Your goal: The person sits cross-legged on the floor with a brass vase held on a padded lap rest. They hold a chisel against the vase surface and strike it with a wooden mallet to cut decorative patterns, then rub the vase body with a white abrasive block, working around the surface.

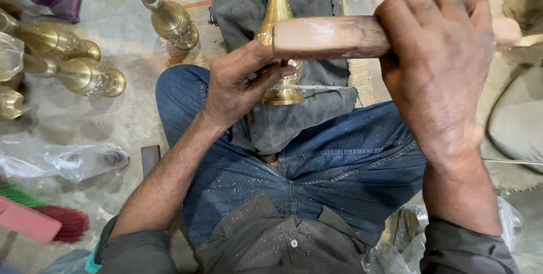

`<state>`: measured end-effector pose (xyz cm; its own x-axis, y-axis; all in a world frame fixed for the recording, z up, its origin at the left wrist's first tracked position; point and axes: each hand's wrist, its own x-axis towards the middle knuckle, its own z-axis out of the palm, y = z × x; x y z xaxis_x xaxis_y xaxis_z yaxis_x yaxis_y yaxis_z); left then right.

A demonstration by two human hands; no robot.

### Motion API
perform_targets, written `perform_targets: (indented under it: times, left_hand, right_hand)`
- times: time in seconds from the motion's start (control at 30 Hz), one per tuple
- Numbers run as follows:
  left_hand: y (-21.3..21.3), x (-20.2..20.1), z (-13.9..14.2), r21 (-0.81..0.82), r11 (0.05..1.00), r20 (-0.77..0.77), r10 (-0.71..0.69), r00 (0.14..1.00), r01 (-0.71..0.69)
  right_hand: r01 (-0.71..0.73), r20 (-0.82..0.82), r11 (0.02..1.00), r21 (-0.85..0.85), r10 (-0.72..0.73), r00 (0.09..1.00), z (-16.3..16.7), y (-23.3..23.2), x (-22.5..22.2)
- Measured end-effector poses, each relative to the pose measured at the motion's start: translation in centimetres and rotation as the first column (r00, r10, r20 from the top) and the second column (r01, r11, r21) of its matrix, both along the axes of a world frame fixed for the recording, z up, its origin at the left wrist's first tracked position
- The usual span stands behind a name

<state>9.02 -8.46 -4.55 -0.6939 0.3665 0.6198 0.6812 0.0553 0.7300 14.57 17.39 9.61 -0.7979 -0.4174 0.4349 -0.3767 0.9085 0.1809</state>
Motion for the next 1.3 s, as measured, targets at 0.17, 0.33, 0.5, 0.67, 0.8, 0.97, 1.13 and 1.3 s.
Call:
perform_targets:
  times: [0.17, 0.33, 0.5, 0.67, 0.8, 0.97, 1.13, 1.3]
  left_hand:
    - [0.2, -0.1, 0.5, -0.024, 1.000, -0.017, -0.001, 1.000, 0.000]
    - [0.4, -0.1, 0.7, -0.028, 1.000, 0.011, 0.008, 1.000, -0.008]
    - [0.7, 0.1, 1.1, -0.059, 0.998, 0.052, 0.033, 0.998, -0.030]
    - [1.1, 0.1, 1.7, -0.049, 0.999, 0.037, 0.026, 0.999, -0.024]
    - [1.3, -0.4, 1.6, -0.059, 0.998, 0.056, 0.020, 0.998, -0.016]
    - [1.4, -1.0, 1.2, -0.079, 0.997, 0.056, 0.019, 0.998, -0.014]
    - [1.6, -1.9, 0.7, 0.307, 0.936, 0.304, 0.077, 0.950, -0.174]
    - [2.3, -4.8, -1.7, 0.445, 0.709, 0.498, 0.311, 0.809, -0.546]
  right_hand:
    - [-0.004, 0.080, 0.996, -0.087, 0.011, 0.997, -0.3, 0.0, 0.1]
    - [-0.013, 0.089, 0.988, -0.151, 0.027, 0.996, -0.3, 0.3, 0.1]
    - [-0.004, 0.106, 0.975, -0.222, 0.028, 0.994, 0.7, 0.3, 0.3]
    - [0.018, 0.092, 0.989, -0.150, -0.004, 0.996, 1.7, -0.1, -0.3]
    - [-0.007, 0.073, 0.990, -0.144, 0.018, 0.997, 1.9, -0.3, -1.3]
    - [-0.023, 0.166, 0.941, -0.337, 0.084, 0.983, 0.6, 0.9, -2.8]
    - [0.013, 0.169, 0.882, -0.472, 0.076, 0.983, -3.6, 2.0, -6.4]
    - [0.372, 0.508, 0.454, -0.809, 0.223, 0.832, -8.0, 1.5, -10.1]
